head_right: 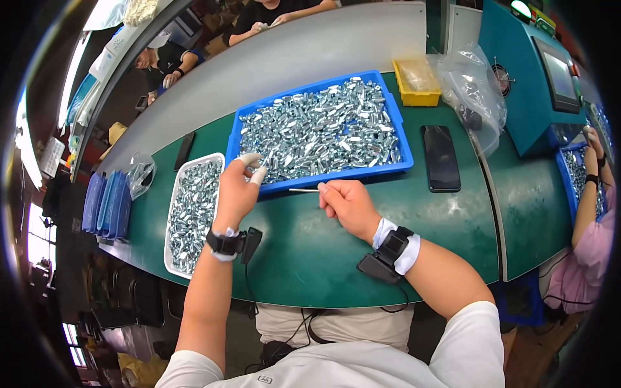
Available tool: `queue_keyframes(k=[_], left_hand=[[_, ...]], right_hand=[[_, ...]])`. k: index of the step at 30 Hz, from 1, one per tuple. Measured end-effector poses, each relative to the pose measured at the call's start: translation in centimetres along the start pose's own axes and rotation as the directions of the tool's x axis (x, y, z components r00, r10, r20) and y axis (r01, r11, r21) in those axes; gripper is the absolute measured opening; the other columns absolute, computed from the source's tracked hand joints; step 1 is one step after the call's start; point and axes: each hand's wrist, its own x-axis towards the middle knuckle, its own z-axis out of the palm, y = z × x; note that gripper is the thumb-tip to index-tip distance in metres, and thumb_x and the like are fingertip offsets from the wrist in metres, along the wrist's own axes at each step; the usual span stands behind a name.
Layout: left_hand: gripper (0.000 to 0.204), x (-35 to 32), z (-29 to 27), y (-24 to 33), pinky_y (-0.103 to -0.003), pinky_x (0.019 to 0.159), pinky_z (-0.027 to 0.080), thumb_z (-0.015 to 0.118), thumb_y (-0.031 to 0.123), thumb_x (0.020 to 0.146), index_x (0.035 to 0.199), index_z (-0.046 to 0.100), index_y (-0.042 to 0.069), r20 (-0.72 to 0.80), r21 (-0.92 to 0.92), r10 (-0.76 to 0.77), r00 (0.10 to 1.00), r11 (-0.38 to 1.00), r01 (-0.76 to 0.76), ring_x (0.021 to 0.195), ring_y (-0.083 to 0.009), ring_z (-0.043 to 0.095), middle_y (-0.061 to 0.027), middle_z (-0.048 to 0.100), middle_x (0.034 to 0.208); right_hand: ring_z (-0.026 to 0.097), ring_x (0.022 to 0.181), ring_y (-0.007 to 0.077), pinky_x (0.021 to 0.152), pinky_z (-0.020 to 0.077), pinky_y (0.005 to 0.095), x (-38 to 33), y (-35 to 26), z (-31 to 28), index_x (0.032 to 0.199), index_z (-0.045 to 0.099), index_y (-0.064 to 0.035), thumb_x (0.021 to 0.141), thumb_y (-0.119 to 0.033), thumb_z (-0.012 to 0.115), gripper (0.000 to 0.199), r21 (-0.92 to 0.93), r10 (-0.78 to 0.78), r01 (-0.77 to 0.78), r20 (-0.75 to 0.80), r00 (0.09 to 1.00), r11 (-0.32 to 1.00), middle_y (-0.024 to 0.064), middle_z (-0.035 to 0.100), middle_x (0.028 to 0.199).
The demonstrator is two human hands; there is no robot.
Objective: The person picks up a metal part from a blue tray and slides it onto a metal rod to check it. After inspecting the part, the person removes it from the rod and places it into a white tray, repeating the process.
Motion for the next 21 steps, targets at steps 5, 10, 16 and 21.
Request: queue_keyframes(k=[5, 10, 16, 21], left_hand=[[0.030, 2.5, 2.3, -3.6, -0.028, 0.064, 0.047, 0.070, 0.011, 0.081, 0.109, 0.066, 0.001, 0.004, 0.243, 0.173, 0.985, 0.955, -0.169, 0.069, -0.0160, 0.057, -0.0080, 0.065, 0.079], [0.016, 1.5, 1.4, -0.5, -0.027, 0.062, 0.047, 0.069, 0.012, 0.085, 0.095, 0.065, 0.000, 0.040, -0.028, -0.016, 0.999, 0.999, 0.017, 0.071, -0.0132, 0.059, -0.0055, 0.065, 0.078], [0.009, -2.9, 1.1, 3.7, -0.024, 0.064, 0.047, 0.064, 0.010, 0.090, 0.091, 0.059, 0.003, 0.214, -0.656, -0.275, 0.937, 0.671, 0.346, 0.074, -0.0111, 0.059, -0.0050, 0.066, 0.083], [0.009, -4.4, 2.1, 2.2, -0.026, 0.073, 0.050, 0.061, 0.001, 0.090, 0.097, 0.058, 0.003, 0.302, -0.834, -0.086, 0.949, 0.457, 0.307, 0.082, -0.0132, 0.061, -0.0072, 0.066, 0.092]], right_hand=[[0.046, 0.053, 0.0044, 0.050, 0.0355, 0.0217, -0.1, -0.4, 1.0, 0.070, 0.058, -0.0050, 0.098, -0.027, 0.051, 0.036, 0.028, 0.012, -0.012, 0.003, 1.000, 1.000, -0.0019, 0.053, 0.057], [0.046, 0.053, 0.0046, 0.050, 0.0356, 0.0215, -0.3, 0.0, 0.3, 0.071, 0.059, -0.0051, 0.098, -0.027, 0.051, 0.035, 0.040, -0.018, 0.019, -0.024, 1.000, 0.999, -0.0020, 0.053, 0.057], [0.047, 0.055, 0.0041, 0.052, 0.0369, 0.0199, -0.5, -0.4, 0.3, 0.072, 0.059, -0.0050, 0.098, -0.028, 0.050, 0.036, 0.010, -0.023, 0.023, -0.055, 0.998, 1.000, -0.0025, 0.053, 0.060], [0.047, 0.054, 0.0039, 0.051, 0.0363, 0.0199, -0.2, -0.6, 0.6, 0.071, 0.060, -0.0049, 0.098, -0.027, 0.050, 0.037, -0.046, -0.016, 0.014, -0.036, 0.999, 0.999, -0.0027, 0.052, 0.059]])
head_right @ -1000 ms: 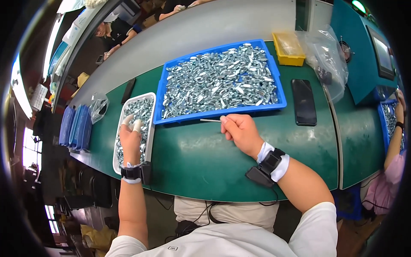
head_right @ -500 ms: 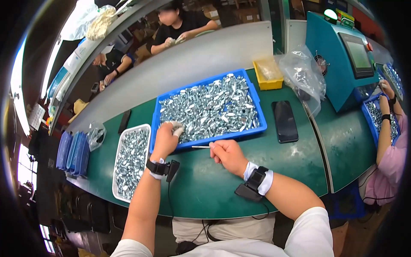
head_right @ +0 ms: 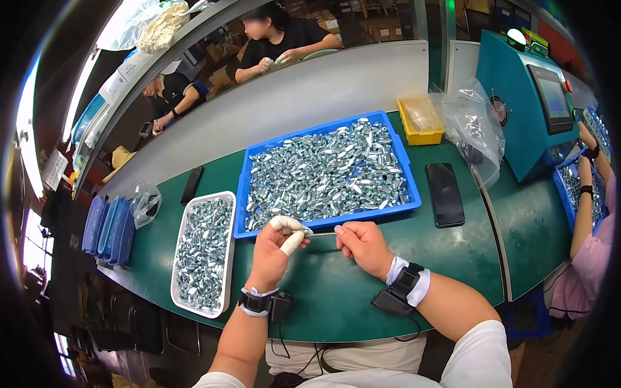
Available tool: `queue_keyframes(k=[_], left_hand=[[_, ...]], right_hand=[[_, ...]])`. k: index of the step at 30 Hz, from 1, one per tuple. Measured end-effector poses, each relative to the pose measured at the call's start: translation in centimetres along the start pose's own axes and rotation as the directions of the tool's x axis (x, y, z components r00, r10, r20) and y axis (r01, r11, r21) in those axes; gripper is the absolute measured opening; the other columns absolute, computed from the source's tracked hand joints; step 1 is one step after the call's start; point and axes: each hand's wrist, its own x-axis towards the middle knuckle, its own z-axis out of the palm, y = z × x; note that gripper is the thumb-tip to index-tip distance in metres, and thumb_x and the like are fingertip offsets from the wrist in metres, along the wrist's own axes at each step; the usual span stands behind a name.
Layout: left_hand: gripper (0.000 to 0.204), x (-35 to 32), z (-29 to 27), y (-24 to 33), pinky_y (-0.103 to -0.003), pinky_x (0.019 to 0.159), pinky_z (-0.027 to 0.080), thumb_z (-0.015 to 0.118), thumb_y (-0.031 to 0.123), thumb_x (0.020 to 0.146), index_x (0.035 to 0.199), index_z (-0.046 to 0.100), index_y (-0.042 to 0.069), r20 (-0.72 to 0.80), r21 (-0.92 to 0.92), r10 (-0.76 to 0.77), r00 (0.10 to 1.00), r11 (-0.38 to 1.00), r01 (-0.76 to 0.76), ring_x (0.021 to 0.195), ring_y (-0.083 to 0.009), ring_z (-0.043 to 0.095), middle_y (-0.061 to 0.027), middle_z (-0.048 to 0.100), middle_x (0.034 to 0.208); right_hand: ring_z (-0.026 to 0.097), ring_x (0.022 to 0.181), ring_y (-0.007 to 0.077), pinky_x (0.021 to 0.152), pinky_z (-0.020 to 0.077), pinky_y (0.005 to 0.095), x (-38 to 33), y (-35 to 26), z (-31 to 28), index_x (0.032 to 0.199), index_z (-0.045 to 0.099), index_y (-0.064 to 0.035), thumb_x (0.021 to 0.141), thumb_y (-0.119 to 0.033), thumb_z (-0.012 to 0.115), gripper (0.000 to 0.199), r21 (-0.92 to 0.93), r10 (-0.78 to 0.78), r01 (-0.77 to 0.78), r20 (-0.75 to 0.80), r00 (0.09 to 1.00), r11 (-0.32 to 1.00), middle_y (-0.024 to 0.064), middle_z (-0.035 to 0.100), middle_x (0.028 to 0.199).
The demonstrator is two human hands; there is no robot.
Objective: The person picks up a metal part from a blue tray and slides it onto a metal rod to check it. After inspecting the part, the person removes it from the rod and places it into a white tray, repeating the process.
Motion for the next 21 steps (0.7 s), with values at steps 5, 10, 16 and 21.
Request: queue_keyframes(k=[5, 10, 16, 21], left_hand=[[0.012, -0.1, -0.9, -0.5, -0.028, 0.080, 0.051, 0.061, -0.005, 0.088, 0.097, 0.058, 0.002, 0.144, 0.016, 0.015, 0.989, 1.000, -0.017, 0.087, -0.0145, 0.062, -0.0089, 0.066, 0.097], [0.012, -0.3, -1.2, 0.0, -0.028, 0.081, 0.051, 0.062, -0.004, 0.088, 0.097, 0.060, 0.002, 0.044, 0.037, -0.026, 0.999, 0.999, 0.025, 0.089, -0.0152, 0.063, -0.0102, 0.066, 0.099], [0.010, -0.8, -0.1, -0.4, -0.025, 0.073, 0.051, 0.063, 0.000, 0.088, 0.098, 0.063, 0.001, 0.078, 0.159, -0.043, 0.996, 0.987, 0.031, 0.081, -0.0113, 0.062, -0.0055, 0.067, 0.089], [0.006, -0.9, 0.0, -0.8, -0.023, 0.066, 0.048, 0.064, 0.003, 0.090, 0.096, 0.064, 0.002, 0.038, 0.123, -0.197, 0.980, 0.974, 0.191, 0.075, -0.0091, 0.061, -0.0035, 0.066, 0.084]], right_hand=[[0.047, 0.054, 0.0039, 0.051, 0.0359, 0.0200, 0.1, 0.0, -0.1, 0.070, 0.059, -0.0050, 0.098, -0.027, 0.050, 0.037, -0.036, 0.015, -0.014, 0.020, 1.000, 0.999, -0.0026, 0.052, 0.059], [0.047, 0.054, 0.0040, 0.050, 0.0357, 0.0202, 0.0, 0.1, 0.0, 0.070, 0.059, -0.0048, 0.098, -0.027, 0.050, 0.037, -0.011, 0.021, -0.021, -0.015, 1.000, 1.000, -0.0024, 0.053, 0.059], [0.050, 0.056, 0.0051, 0.051, 0.0383, 0.0215, -0.3, 0.0, 0.1, 0.073, 0.061, -0.0023, 0.098, -0.024, 0.050, 0.035, -0.108, -0.026, 0.026, 0.009, 1.000, 0.994, -0.0013, 0.056, 0.061], [0.051, 0.057, 0.0053, 0.052, 0.0396, 0.0222, -0.2, -0.1, 0.6, 0.074, 0.062, -0.0014, 0.098, -0.023, 0.050, 0.034, -0.194, -0.013, 0.019, 0.032, 0.999, 0.981, 0.0005, 0.059, 0.064]])
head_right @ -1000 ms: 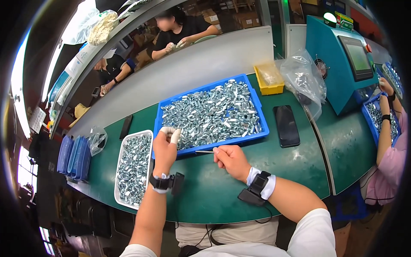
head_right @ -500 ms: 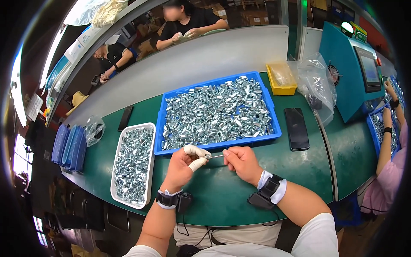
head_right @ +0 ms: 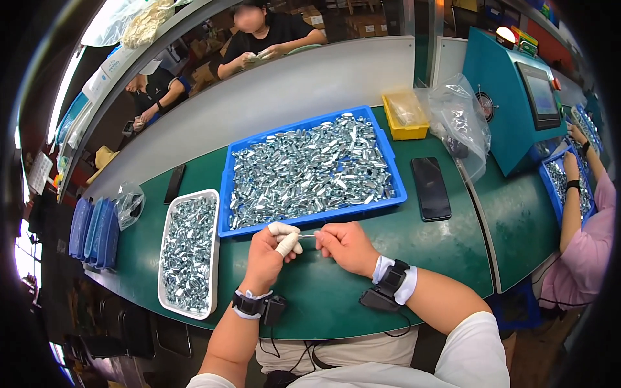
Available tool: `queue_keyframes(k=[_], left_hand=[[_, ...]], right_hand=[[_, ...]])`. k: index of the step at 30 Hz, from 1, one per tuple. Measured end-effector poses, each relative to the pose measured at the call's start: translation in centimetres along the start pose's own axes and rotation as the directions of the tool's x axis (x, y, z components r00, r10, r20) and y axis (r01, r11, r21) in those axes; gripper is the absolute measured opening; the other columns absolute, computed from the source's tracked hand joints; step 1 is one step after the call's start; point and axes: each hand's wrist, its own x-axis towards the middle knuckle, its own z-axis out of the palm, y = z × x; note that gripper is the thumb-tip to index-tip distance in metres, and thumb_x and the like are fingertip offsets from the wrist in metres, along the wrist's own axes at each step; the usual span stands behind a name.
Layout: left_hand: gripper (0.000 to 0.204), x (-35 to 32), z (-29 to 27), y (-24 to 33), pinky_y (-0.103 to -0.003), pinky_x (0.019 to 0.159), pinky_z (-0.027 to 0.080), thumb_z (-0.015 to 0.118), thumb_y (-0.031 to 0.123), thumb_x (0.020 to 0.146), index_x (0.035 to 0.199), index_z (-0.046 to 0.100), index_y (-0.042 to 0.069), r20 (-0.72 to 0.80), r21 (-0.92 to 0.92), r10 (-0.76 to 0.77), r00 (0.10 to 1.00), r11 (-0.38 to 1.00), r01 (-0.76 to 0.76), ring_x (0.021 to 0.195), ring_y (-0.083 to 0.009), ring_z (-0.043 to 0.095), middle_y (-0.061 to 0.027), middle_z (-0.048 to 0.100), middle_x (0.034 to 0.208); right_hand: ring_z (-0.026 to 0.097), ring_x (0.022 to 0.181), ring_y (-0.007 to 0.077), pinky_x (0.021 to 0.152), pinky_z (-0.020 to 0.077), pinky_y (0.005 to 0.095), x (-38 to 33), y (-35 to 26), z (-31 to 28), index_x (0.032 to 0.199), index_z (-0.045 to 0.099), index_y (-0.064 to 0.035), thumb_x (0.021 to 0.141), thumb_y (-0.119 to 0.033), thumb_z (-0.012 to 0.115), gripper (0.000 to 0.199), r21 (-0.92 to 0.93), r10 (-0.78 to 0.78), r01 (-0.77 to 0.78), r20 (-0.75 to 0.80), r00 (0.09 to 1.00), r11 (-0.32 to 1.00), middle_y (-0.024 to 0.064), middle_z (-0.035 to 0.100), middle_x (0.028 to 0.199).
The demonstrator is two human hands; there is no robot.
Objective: The person picks up a metal part from a blue tray and slides it onto a metal rod to check it. After inspecting the part, the person removes it from the rod and places it into a white tray, repeating the process.
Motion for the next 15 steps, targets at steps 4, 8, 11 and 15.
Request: queue_keyframes(k=[4, 8, 11, 15], left_hand=[[0.005, 0.2, 0.9, -0.7, -0.022, 0.063, 0.047, 0.064, 0.004, 0.090, 0.094, 0.064, 0.002, 0.048, 0.005, 0.011, 0.999, 1.000, -0.011, 0.073, -0.0081, 0.060, -0.0031, 0.066, 0.084], [0.006, -0.1, 1.8, -0.4, -0.022, 0.064, 0.047, 0.064, 0.003, 0.089, 0.095, 0.063, 0.002, 0.050, -0.003, 0.131, 0.990, 0.991, -0.131, 0.074, -0.0097, 0.061, -0.0046, 0.066, 0.084], [0.007, 0.1, 2.3, -0.8, -0.023, 0.066, 0.048, 0.064, 0.002, 0.088, 0.095, 0.063, 0.002, 0.051, 0.000, 0.219, 0.974, 0.976, -0.220, 0.076, -0.0110, 0.062, -0.0056, 0.065, 0.086], [0.009, 0.4, 2.4, -1.0, -0.025, 0.071, 0.050, 0.064, -0.001, 0.087, 0.095, 0.062, 0.000, 0.077, 0.045, 0.301, 0.951, 0.951, -0.305, 0.079, -0.0124, 0.063, -0.0066, 0.065, 0.088]], right_hand=[[0.049, 0.053, 0.0053, 0.049, 0.0380, 0.0236, 0.0, 0.1, 0.3, 0.073, 0.062, -0.0023, 0.096, -0.021, 0.053, 0.031, -0.078, -0.074, 0.074, 0.000, 0.997, 0.994, -0.0007, 0.056, 0.057], [0.046, 0.050, 0.0050, 0.048, 0.0358, 0.0240, -0.3, -0.3, -0.4, 0.070, 0.061, -0.0031, 0.096, -0.023, 0.053, 0.033, -0.063, -0.011, 0.015, 0.070, 0.997, 0.998, -0.0016, 0.053, 0.054], [0.043, 0.048, 0.0044, 0.046, 0.0330, 0.0239, 0.1, -0.5, -0.8, 0.066, 0.060, -0.0042, 0.096, -0.024, 0.052, 0.037, 0.090, 0.044, -0.059, 0.156, 0.987, 0.994, -0.0021, 0.049, 0.051], [0.041, 0.047, 0.0039, 0.045, 0.0310, 0.0235, -0.1, 0.0, -1.1, 0.064, 0.058, -0.0050, 0.097, -0.024, 0.052, 0.038, 0.143, 0.037, -0.057, 0.139, 0.990, 0.988, -0.0027, 0.047, 0.050]])
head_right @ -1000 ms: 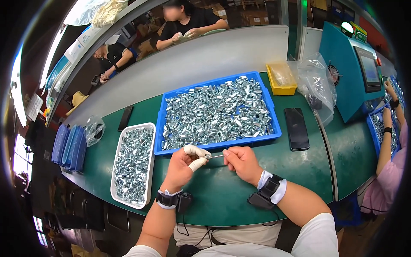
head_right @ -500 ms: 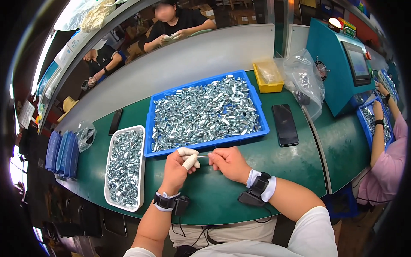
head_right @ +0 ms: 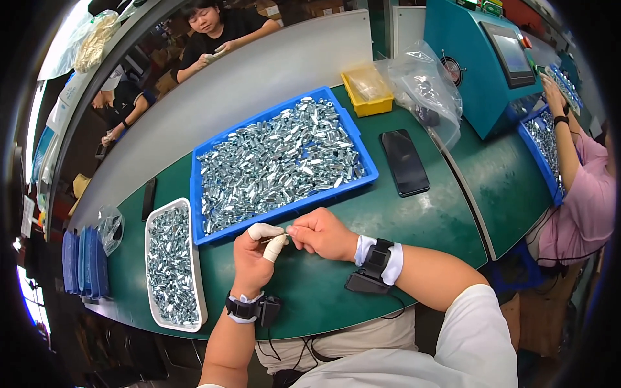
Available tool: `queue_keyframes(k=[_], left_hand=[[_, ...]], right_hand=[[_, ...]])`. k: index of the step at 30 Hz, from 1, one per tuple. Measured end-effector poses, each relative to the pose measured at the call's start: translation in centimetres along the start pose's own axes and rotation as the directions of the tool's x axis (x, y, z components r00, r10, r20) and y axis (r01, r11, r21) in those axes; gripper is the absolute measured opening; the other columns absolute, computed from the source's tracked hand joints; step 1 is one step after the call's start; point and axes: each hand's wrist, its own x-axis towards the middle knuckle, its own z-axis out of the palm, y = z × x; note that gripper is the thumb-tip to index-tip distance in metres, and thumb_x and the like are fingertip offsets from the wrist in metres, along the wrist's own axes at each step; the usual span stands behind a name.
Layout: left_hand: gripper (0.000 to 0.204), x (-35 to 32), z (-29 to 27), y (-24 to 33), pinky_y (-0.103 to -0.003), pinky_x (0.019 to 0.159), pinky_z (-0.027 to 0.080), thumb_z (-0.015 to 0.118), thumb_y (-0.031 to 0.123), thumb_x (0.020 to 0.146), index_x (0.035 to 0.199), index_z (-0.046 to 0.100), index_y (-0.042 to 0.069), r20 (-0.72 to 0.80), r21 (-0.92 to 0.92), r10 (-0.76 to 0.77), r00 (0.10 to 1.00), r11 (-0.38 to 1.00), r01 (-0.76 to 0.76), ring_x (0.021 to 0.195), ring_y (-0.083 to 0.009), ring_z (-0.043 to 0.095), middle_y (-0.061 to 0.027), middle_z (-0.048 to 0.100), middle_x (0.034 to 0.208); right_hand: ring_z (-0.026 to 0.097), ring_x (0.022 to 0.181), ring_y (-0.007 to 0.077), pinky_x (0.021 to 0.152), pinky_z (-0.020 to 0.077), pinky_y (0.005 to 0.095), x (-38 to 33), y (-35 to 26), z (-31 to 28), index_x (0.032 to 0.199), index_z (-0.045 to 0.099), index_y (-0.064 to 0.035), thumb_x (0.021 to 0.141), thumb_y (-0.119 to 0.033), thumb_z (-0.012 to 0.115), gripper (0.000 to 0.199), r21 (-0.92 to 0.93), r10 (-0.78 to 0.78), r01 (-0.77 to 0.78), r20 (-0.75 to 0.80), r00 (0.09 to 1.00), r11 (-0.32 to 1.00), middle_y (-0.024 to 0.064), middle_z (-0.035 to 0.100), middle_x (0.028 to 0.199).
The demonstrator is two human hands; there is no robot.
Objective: The person picks up a metal part from a blue tray and slides it onto a metal rod to check it. After inspecting the part, the person removes it from the rod and places it into a white tray, repeating the process.
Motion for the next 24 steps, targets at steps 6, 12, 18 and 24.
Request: queue_keyframes(k=[6, 12, 18, 24], left_hand=[[0.012, -0.1, 1.3, 0.8, -0.025, 0.074, 0.051, 0.065, -0.002, 0.086, 0.098, 0.061, 0.000, -0.133, -0.069, -0.010, 0.991, 0.998, 0.001, 0.081, -0.0126, 0.063, -0.0075, 0.065, 0.089], [0.010, -0.4, 0.6, 0.2, -0.023, 0.067, 0.050, 0.067, -0.001, 0.086, 0.095, 0.063, -0.002, -0.145, 0.038, 0.012, 0.989, 0.999, -0.007, 0.076, -0.0092, 0.062, -0.0050, 0.066, 0.084], [0.006, -0.5, -0.1, 0.0, -0.021, 0.055, 0.043, 0.064, 0.006, 0.090, 0.093, 0.064, 0.001, -0.146, 0.128, -0.082, 0.986, 0.987, 0.101, 0.064, -0.0060, 0.056, -0.0018, 0.063, 0.074], [0.009, -0.3, -4.8, 0.9, -0.019, 0.048, 0.032, 0.061, 0.011, 0.093, 0.093, 0.065, 0.004, -0.503, -0.130, -0.086, 0.860, 0.991, 0.023, 0.054, -0.0042, 0.045, 0.0009, 0.058, 0.067]], right_hand=[[0.042, 0.048, 0.0037, 0.046, 0.0313, 0.0231, 0.3, 0.5, 0.1, 0.065, 0.059, -0.0049, 0.097, -0.026, 0.052, 0.039, 0.028, -0.033, 0.034, -0.053, 0.998, 0.999, -0.0025, 0.049, 0.051], [0.046, 0.053, 0.0032, 0.050, 0.0357, 0.0210, 0.4, 0.3, 0.2, 0.068, 0.060, -0.0036, 0.098, -0.025, 0.051, 0.038, -0.035, -0.006, 0.006, -0.011, 1.000, 0.999, -0.0027, 0.053, 0.059], [0.046, 0.054, 0.0038, 0.051, 0.0366, 0.0211, -0.1, 0.5, 0.5, 0.070, 0.061, -0.0027, 0.099, -0.026, 0.051, 0.038, -0.056, -0.061, 0.059, -0.040, 0.997, 0.997, -0.0023, 0.054, 0.059], [0.046, 0.055, 0.0047, 0.052, 0.0361, 0.0216, 0.2, 0.9, 0.3, 0.073, 0.061, -0.0029, 0.098, -0.024, 0.052, 0.034, 0.113, -0.029, 0.048, -0.158, 0.987, 0.992, -0.0018, 0.054, 0.059]])
